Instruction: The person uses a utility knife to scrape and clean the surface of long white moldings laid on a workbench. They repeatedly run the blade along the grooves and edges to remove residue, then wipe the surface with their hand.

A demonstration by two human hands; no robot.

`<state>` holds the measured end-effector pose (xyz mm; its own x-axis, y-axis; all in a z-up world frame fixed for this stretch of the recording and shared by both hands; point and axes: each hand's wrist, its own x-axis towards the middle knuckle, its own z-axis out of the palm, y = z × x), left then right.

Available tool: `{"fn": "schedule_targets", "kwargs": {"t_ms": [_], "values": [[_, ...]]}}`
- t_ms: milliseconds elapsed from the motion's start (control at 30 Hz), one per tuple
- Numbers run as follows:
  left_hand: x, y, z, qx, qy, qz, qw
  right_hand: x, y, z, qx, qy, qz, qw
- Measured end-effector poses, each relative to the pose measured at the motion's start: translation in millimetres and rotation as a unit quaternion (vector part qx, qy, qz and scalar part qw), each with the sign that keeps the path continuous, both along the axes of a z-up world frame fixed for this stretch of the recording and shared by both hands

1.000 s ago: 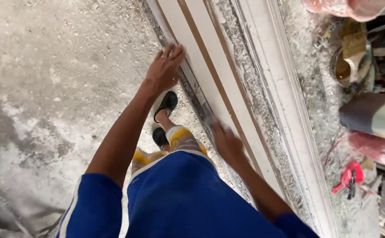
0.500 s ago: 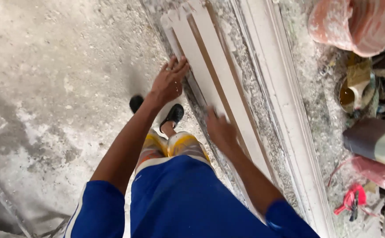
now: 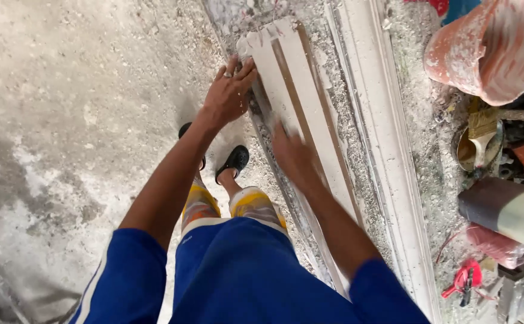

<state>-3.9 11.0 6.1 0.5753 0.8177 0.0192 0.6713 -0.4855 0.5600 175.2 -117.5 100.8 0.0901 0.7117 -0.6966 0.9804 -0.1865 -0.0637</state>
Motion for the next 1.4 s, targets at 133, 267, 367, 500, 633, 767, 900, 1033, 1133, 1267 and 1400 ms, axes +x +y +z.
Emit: {"fn": "schedule_targets", "kwargs": {"t_ms": [133,267,367,500,633,767,900,1033,1133,1267,1400], "values": [[-12,13,18,-0.092,0.007,-0.005,0.996,2,1,0,0.098,-0.003,0.081,0.992],[-12,36,-6,-0.089,0.015,0.029,0.995,43,-112,-2,0.068,-0.046,0.064,0.995],[-5,33,-27,-0.050,-0.014,0.003,0.999,25,-75,-10,0.048,-0.048,0.025,0.997],[-9,39,-38,-0.041,0.051,0.008,0.998,-12,37,-49,0.206,-0.056,0.112,0.971],[-18,56,-47,-0.054,0.055,-0.014,0.997,17,-31,-48,0.172,-0.075,0.069,0.980],[-17,60,-57,-0.037,0.050,-0.013,0.998,35,-120,-28,0.080,-0.121,0.037,0.989],[-18,66,-35,-0.036,0.074,-0.020,0.996,-22,-2,-29,0.011,-0.072,-0.023,0.997],[-22,63,-28,-0.034,0.089,-0.039,0.995,-40,44,-37,0.080,-0.038,0.011,0.996],[-19,63,-27,-0.049,0.134,-0.062,0.988,-15,-22,25,-0.076,-0.050,-0.101,0.991],[-18,61,-20,-0.056,0.123,-0.049,0.990,16,-57,-23,-0.083,-0.108,-0.048,0.989],[-23,66,-3,-0.085,0.146,-0.060,0.984,-20,53,-35,0.176,-0.065,0.078,0.979]]}}
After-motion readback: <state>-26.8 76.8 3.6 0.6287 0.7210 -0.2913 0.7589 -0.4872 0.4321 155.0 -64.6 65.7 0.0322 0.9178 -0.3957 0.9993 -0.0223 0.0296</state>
